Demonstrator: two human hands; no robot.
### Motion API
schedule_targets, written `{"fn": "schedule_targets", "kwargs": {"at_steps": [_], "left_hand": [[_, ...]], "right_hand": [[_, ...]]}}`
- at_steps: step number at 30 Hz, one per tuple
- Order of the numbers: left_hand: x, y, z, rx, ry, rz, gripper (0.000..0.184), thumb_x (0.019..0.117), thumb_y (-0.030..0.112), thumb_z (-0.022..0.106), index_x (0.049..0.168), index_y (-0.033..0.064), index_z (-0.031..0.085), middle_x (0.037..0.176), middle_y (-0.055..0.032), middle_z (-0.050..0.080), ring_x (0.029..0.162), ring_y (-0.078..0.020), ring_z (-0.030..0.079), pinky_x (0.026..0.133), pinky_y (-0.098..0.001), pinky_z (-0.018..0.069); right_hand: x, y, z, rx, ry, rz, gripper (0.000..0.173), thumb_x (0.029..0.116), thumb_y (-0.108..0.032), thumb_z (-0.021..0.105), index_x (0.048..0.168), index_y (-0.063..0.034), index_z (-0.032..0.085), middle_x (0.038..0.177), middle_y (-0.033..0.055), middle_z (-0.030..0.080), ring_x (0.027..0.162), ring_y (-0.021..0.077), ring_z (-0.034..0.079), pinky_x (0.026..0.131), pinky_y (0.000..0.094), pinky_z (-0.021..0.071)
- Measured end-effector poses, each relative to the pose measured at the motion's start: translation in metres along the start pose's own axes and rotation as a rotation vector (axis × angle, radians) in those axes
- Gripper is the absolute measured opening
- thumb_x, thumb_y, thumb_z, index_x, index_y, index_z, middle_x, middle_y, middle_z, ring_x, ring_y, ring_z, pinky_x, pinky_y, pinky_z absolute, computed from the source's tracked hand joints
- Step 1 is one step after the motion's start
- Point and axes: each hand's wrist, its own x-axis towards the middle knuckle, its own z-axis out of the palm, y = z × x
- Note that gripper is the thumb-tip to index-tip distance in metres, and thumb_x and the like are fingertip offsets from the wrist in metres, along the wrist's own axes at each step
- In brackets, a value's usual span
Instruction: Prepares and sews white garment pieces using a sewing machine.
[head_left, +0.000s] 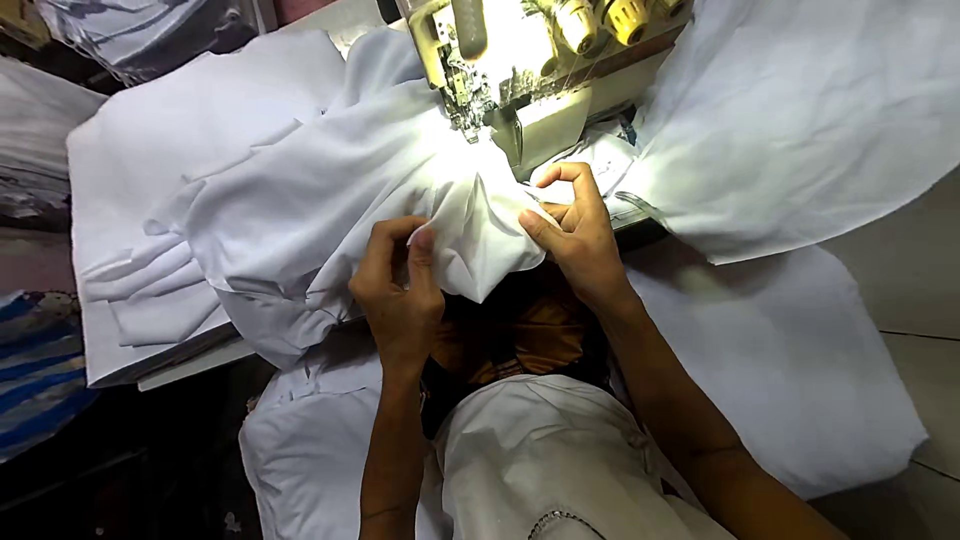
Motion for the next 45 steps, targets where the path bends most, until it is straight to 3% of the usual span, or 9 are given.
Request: {"fn": "schedule_targets", "kwargs": {"at_steps": [9, 14, 19, 24, 29, 34, 38, 41, 45], "left_hand": [[-0.004, 0.019, 0.041, -0.064, -0.288, 0.098, 0.018, 0.1031, 0.016, 0.061, 0.105, 0.0043, 0.074, 0.092, -0.0027, 0.073, 0.079, -0.006, 0.067, 0.072, -0.0242, 0.0568], [-0.023, -0.024, 0.016, -0.217, -0.471, -0.356, 0.04, 0.1117, 0.036, 0.037, 0.112, 0.0077, 0.065, 0.076, -0.0013, 0.069, 0.062, -0.0132, 0.066, 0.058, -0.0321, 0.0595], [-0.022, -0.059, -0.007, -0.168, -0.231, -0.675, 0.04, 0.1079, 0.044, 0.046, 0.118, 0.0091, 0.062, 0.086, -0.0003, 0.07, 0.054, -0.0066, 0.058, 0.052, -0.0232, 0.0524], [-0.01, -0.054, -0.013, -0.238, 0.074, -0.483, 0.033, 0.1018, 0.026, 0.064, 0.131, 0.0104, 0.061, 0.123, 0.0035, 0.068, 0.116, -0.0055, 0.064, 0.104, -0.0311, 0.0521], [0.043, -0.061, -0.043, -0.263, 0.245, -0.32, 0.019, 0.1012, 0.016, 0.062, 0.118, 0.0098, 0.058, 0.101, 0.0098, 0.067, 0.092, -0.0019, 0.067, 0.086, -0.0269, 0.0582], [0.103, -0.092, -0.05, -0.139, 0.051, -0.303, 0.027, 0.102, 0.027, 0.061, 0.118, 0.0042, 0.061, 0.098, 0.0053, 0.068, 0.087, -0.0018, 0.067, 0.083, -0.027, 0.0584], [0.1, -0.093, -0.053, -0.175, -0.086, -0.414, 0.03, 0.1067, 0.037, 0.053, 0.125, 0.0129, 0.056, 0.087, 0.0091, 0.064, 0.063, -0.0015, 0.061, 0.056, -0.0225, 0.055], [0.047, -0.079, -0.05, -0.418, -0.156, -0.449, 0.041, 0.1098, 0.042, 0.041, 0.141, 0.0152, 0.039, 0.111, 0.006, 0.066, 0.09, -0.0087, 0.07, 0.077, -0.0306, 0.0625], [-0.042, -0.052, -0.02, -0.258, -0.175, -0.461, 0.077, 0.0964, 0.033, 0.071, 0.155, 0.0118, 0.025, 0.136, -0.0055, 0.058, 0.108, -0.0164, 0.068, 0.09, -0.0371, 0.061]], "right_hand": [[0.014, -0.019, -0.008, 0.316, -0.134, 0.261, 0.038, 0.1095, -0.028, 0.035, 0.116, -0.0122, 0.069, 0.099, -0.0033, 0.072, 0.088, 0.0044, 0.069, 0.077, 0.0247, 0.0592], [0.026, -0.01, -0.015, 0.298, -0.162, 0.301, 0.031, 0.1087, -0.035, 0.048, 0.104, -0.0117, 0.068, 0.091, 0.0003, 0.07, 0.082, 0.0069, 0.068, 0.074, 0.026, 0.0588], [0.028, -0.004, -0.02, 0.376, -0.227, 0.341, 0.025, 0.1067, -0.028, 0.052, 0.099, -0.0108, 0.067, 0.089, 0.0011, 0.07, 0.08, 0.0068, 0.068, 0.074, 0.0265, 0.0596], [0.019, -0.01, -0.014, 0.272, -0.193, 0.252, 0.025, 0.1066, -0.03, 0.054, 0.096, -0.0119, 0.067, 0.082, 0.0008, 0.066, 0.07, 0.0055, 0.064, 0.064, 0.0226, 0.0562], [0.003, -0.012, 0.006, 0.13, -0.064, 0.083, 0.026, 0.1049, -0.026, 0.057, 0.087, -0.0097, 0.065, 0.073, 0.0005, 0.058, 0.061, 0.0061, 0.055, 0.054, 0.0214, 0.0479], [-0.008, -0.001, 0.034, -0.003, 0.053, -0.006, 0.024, 0.1044, -0.024, 0.061, 0.094, -0.0055, 0.073, 0.078, 0.0027, 0.067, 0.063, 0.0097, 0.063, 0.054, 0.0244, 0.0546], [-0.017, 0.008, 0.041, 0.0, 0.053, -0.006, 0.021, 0.1021, -0.021, 0.065, 0.091, -0.0028, 0.07, 0.079, 0.005, 0.069, 0.065, 0.0126, 0.069, 0.059, 0.0271, 0.0618], [-0.024, 0.012, 0.039, 0.024, 0.049, 0.003, 0.02, 0.101, -0.018, 0.066, 0.089, -0.0034, 0.069, 0.078, 0.0044, 0.07, 0.066, 0.012, 0.069, 0.062, 0.0266, 0.0617], [-0.026, 0.006, 0.031, -0.007, 0.06, -0.015, 0.021, 0.1019, -0.018, 0.065, 0.088, -0.0046, 0.07, 0.076, 0.0024, 0.068, 0.065, 0.0101, 0.067, 0.06, 0.0248, 0.0597]]}}
